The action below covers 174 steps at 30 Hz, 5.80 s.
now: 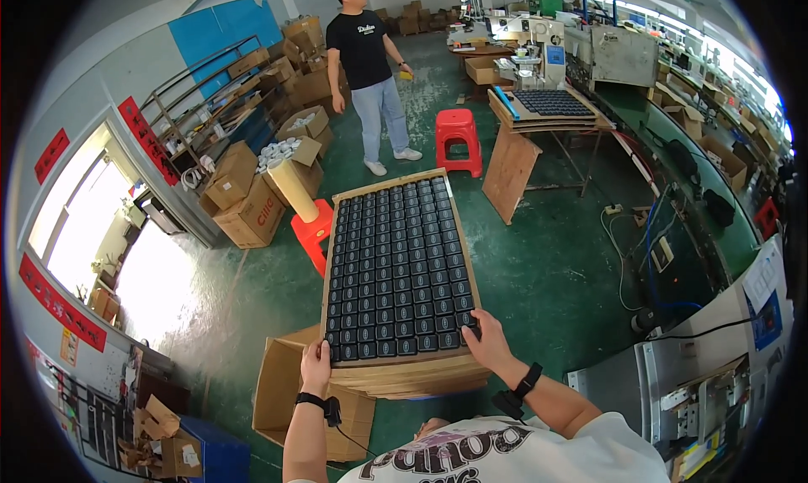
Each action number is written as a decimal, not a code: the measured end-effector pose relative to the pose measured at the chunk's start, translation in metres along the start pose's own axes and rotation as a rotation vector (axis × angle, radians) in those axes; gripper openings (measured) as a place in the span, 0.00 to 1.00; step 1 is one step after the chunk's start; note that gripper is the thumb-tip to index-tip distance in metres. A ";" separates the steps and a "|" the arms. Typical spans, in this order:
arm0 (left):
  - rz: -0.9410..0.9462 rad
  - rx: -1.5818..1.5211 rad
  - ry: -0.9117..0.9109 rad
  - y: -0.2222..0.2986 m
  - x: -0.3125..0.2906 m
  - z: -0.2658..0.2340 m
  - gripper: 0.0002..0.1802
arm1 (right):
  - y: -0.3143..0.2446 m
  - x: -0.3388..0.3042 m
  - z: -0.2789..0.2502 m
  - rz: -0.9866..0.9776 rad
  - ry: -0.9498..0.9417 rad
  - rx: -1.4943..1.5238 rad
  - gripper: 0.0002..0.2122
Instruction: The person touches a tray of small black items and pulls plastic wrap from a roll held by another person to stretch it over the tray. The person presses the wrap down while the other person wipes the surface with a yellow sponge and cuts the film with a utility knife.
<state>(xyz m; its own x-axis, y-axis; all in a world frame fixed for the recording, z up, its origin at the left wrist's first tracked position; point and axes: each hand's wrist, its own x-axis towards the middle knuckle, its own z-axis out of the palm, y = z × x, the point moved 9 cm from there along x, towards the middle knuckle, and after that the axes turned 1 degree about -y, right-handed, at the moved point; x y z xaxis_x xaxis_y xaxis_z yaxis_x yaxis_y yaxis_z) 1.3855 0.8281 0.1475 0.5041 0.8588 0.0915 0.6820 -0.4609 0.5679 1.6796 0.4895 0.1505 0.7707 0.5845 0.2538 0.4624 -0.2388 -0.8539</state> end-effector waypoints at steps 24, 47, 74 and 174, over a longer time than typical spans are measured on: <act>-0.002 -0.018 0.010 -0.008 0.003 0.000 0.22 | -0.010 0.003 -0.001 -0.004 -0.037 -0.071 0.22; 0.008 -0.054 0.032 -0.006 0.007 0.000 0.20 | -0.008 0.005 -0.004 0.013 -0.006 -0.117 0.22; 0.144 -0.113 0.068 -0.035 0.022 0.001 0.21 | -0.020 0.009 -0.001 0.014 0.016 -0.096 0.20; 0.572 -0.022 -0.064 -0.031 0.052 0.021 0.24 | -0.050 0.004 -0.017 0.235 0.467 -0.448 0.09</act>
<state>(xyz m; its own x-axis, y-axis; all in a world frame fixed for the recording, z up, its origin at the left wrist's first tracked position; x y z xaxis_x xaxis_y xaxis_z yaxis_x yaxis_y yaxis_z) 1.4017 0.8819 0.1181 0.8213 0.4583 0.3399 0.2804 -0.8430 0.4592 1.6671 0.4906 0.2015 0.9345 0.1062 0.3398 0.3188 -0.6745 -0.6659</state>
